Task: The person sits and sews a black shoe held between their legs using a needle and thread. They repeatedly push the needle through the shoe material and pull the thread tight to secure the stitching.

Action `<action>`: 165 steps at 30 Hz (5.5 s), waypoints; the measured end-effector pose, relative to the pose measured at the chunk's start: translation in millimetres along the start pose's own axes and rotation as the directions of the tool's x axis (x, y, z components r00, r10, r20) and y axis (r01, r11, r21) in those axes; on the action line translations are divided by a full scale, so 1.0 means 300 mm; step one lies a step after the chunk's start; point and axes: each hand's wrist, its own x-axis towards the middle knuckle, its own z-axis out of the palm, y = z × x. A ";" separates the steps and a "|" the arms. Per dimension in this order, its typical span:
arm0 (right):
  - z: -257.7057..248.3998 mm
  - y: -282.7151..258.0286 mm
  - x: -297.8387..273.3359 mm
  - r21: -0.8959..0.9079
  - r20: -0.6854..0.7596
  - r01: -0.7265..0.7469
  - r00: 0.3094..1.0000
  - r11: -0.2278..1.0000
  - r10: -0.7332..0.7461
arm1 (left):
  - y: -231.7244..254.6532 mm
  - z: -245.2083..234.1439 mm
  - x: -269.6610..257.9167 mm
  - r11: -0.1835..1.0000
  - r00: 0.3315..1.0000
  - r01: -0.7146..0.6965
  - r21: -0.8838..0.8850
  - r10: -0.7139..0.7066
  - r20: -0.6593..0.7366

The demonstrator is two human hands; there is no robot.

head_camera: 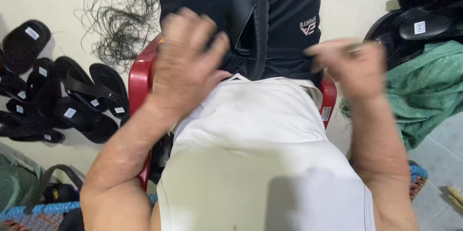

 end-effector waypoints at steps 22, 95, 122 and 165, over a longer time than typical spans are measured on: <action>0.216 0.026 0.003 0.835 0.167 0.013 0.947 0.550 -0.276 | 0.164 0.174 0.050 0.249 0.886 0.086 -0.965 -0.462 -0.040; 0.146 -0.109 0.016 -0.481 0.365 0.790 0.575 0.381 -0.732 | 0.025 0.189 0.016 0.854 0.939 -0.165 -0.494 -0.017 -0.344; 0.001 -0.146 -0.139 -0.826 0.437 0.563 0.650 0.008 -0.622 | 0.080 0.164 0.104 0.723 0.960 0.220 -0.655 -0.279 0.015; 0.184 -0.193 -0.021 -0.624 0.393 0.752 0.538 0.213 -0.746 | 0.043 0.192 0.018 0.692 0.967 0.011 -0.722 -0.190 -0.167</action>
